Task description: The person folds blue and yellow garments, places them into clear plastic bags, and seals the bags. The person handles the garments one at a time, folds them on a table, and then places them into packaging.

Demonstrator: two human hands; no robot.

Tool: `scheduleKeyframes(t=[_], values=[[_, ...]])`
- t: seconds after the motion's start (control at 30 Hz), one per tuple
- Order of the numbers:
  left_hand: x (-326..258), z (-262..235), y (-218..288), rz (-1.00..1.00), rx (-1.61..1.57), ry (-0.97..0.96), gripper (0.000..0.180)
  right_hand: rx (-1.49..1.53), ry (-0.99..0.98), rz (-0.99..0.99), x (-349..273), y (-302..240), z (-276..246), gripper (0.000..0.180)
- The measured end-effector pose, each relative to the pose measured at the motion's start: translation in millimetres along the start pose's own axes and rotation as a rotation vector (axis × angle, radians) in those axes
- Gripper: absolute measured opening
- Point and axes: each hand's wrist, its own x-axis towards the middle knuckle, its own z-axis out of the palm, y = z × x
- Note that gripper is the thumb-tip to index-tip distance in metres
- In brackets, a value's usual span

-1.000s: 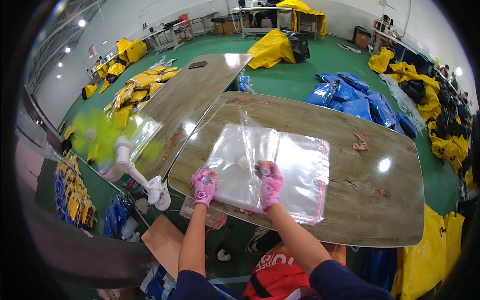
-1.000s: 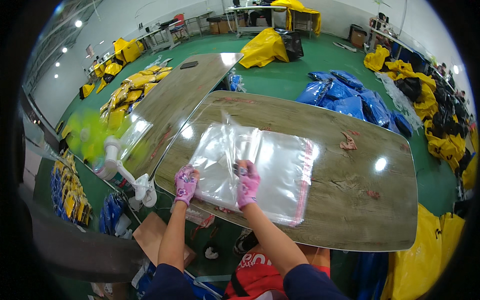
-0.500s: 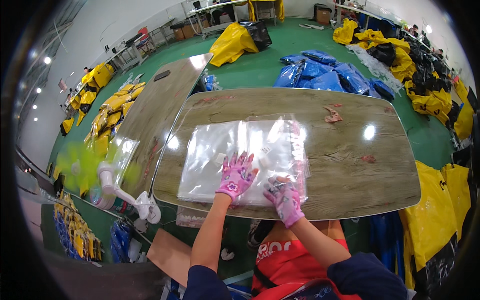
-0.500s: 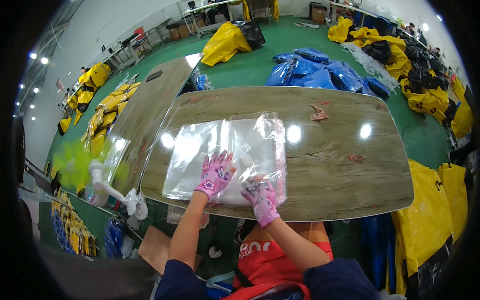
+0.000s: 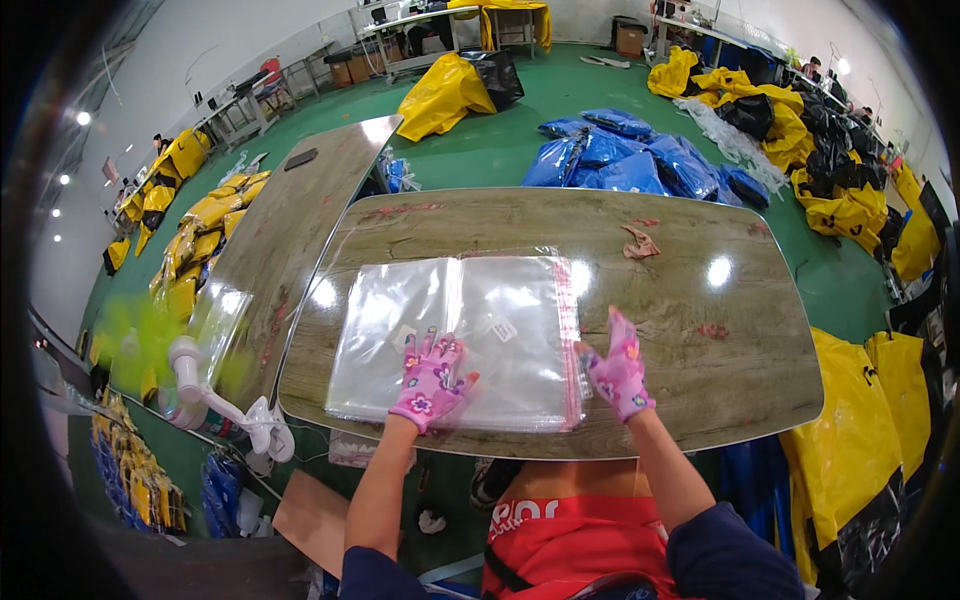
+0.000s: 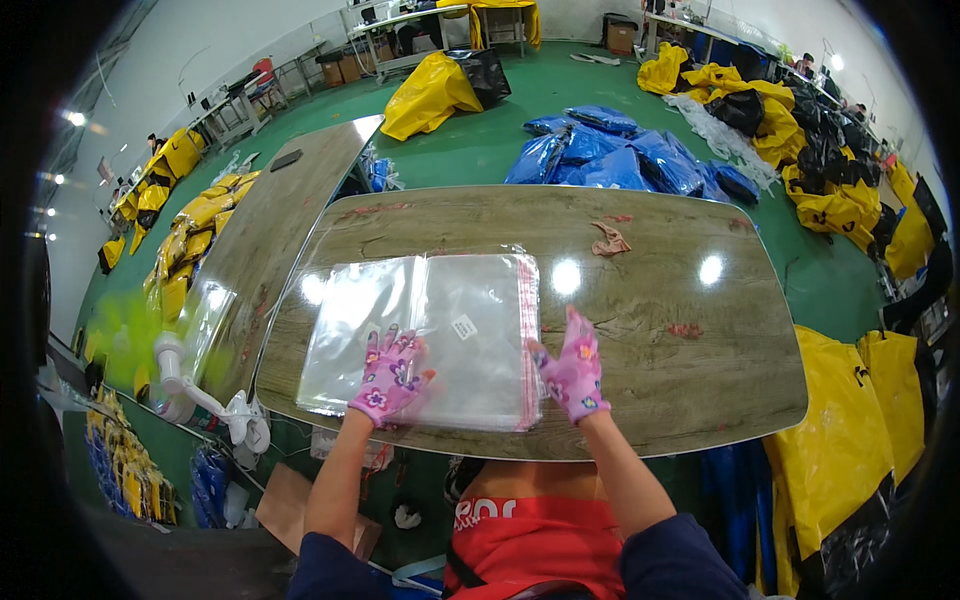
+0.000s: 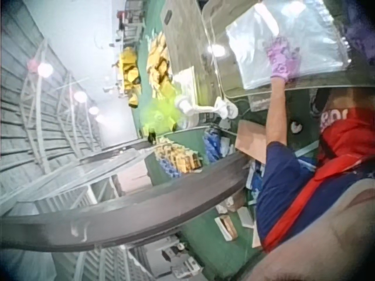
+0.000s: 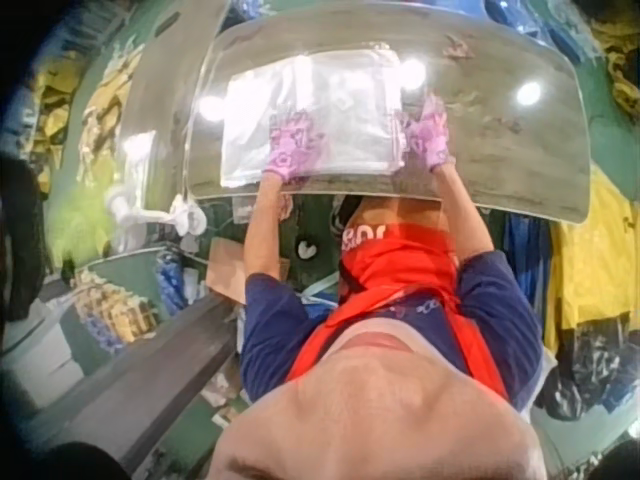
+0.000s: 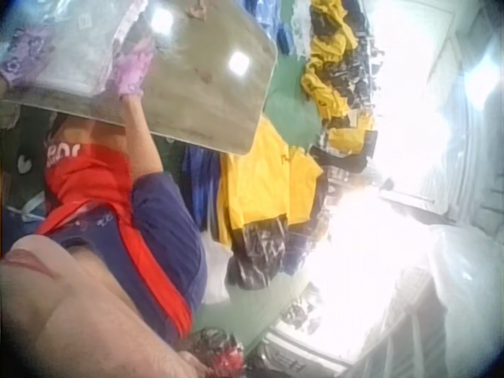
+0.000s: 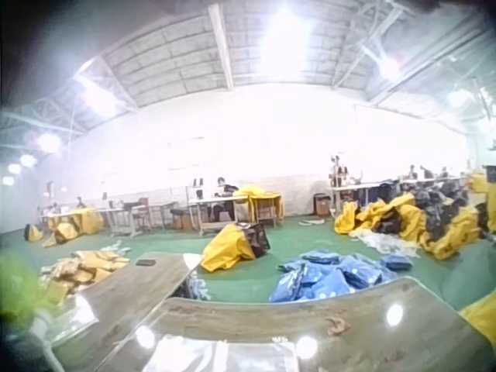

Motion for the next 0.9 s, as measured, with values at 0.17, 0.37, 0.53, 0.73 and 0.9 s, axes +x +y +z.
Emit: scheduleKeyframes(t=[0.17, 0.37, 0.53, 0.73, 0.9], values=[[-23, -34, 28, 0.441, 0.119, 0.001, 0.087, -0.042, -0.261, -0.329, 106, -18, 49, 0.067], [-48, 20, -1, 0.34, 0.091, 0.22, 0.087, -0.219, -0.617, -0.356, 172, -106, 140, 0.088], [-45, 31, -5, 0.303, 0.034, 0.232, 0.085, -0.097, -0.933, -0.179, 179, -73, 134, 0.079], [-59, 9, 9, 0.241, 0.142, 0.211, 0.093, -0.643, -0.162, 0.015, 178, 101, 22, 0.048], [-74, -6, 58, 0.187, -0.044, 0.75, 0.08, -0.077, -0.424, 0.26, 126, 173, -71, 0.036]])
